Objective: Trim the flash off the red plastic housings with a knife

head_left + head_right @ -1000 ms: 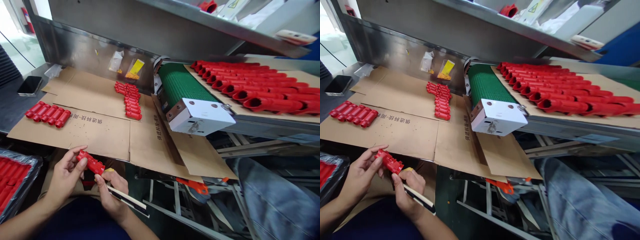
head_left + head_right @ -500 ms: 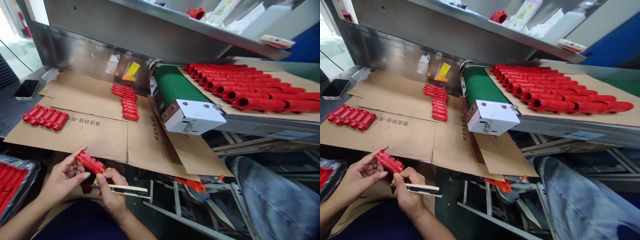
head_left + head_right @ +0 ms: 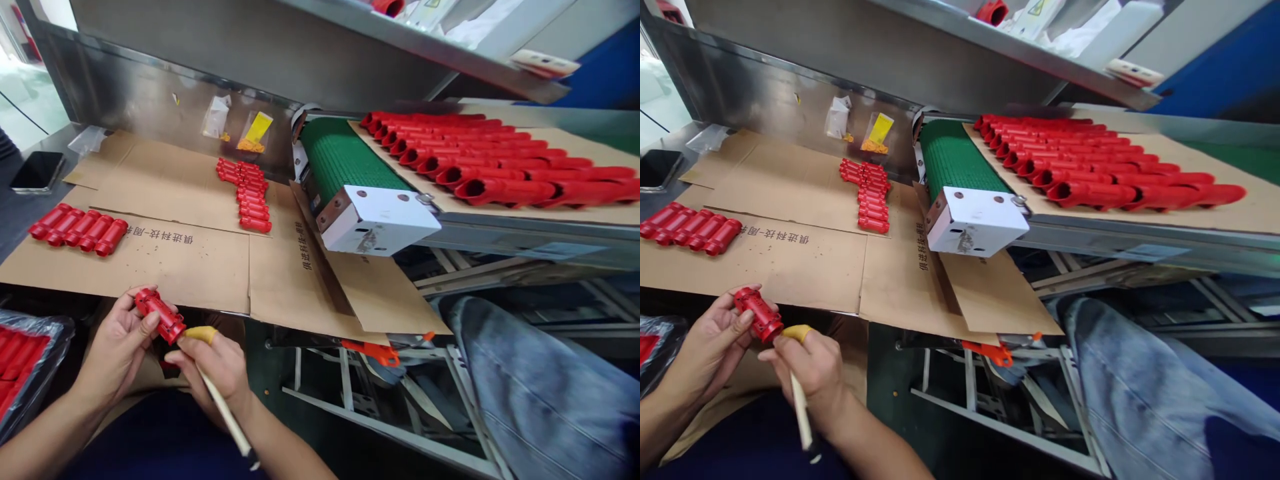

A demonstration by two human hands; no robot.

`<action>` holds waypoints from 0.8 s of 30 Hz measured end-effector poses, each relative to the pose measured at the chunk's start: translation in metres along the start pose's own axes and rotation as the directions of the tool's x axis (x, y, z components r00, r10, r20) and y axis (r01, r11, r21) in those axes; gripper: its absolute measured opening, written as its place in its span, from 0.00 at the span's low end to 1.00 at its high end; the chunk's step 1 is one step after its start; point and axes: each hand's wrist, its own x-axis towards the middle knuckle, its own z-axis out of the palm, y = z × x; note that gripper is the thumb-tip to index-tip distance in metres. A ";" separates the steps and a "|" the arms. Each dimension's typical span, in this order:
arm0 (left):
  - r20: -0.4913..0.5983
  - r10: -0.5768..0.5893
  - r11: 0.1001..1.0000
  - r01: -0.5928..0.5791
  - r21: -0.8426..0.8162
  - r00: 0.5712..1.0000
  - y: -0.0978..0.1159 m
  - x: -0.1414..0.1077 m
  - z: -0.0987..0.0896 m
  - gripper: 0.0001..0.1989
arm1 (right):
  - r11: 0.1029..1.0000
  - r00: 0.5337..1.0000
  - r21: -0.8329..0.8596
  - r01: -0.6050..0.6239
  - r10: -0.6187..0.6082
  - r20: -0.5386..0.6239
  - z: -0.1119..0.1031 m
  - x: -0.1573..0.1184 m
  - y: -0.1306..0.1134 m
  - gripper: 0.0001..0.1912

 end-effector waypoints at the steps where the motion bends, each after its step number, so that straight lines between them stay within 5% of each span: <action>1: 0.003 -0.009 1.000 0.009 -0.015 1.000 0.001 0.001 -0.003 0.29 | 0.997 0.999 0.057 -0.052 0.052 0.006 -0.007 0.001 -0.001 0.09; 5: 0.054 -0.077 0.997 0.078 -0.022 0.996 0.005 0.001 -0.013 0.30 | 0.958 0.997 0.278 -0.066 0.056 0.044 -0.031 0.004 -0.005 0.15; 9: 0.072 -0.101 0.994 0.103 -0.031 0.992 0.009 -0.005 -0.010 0.32 | 0.897 0.998 0.440 -0.047 0.029 0.048 -0.027 0.004 -0.004 0.18; 15: 0.034 -0.102 0.995 0.101 0.021 0.994 0.014 -0.012 -0.001 0.25 | 0.887 0.997 0.456 -0.071 0.071 0.017 -0.015 0.000 0.003 0.14; 24: 0.055 -0.166 0.986 0.165 0.015 0.985 0.011 -0.003 -0.012 0.25 | 0.879 1.000 0.476 -0.020 0.012 0.020 -0.015 0.005 0.005 0.14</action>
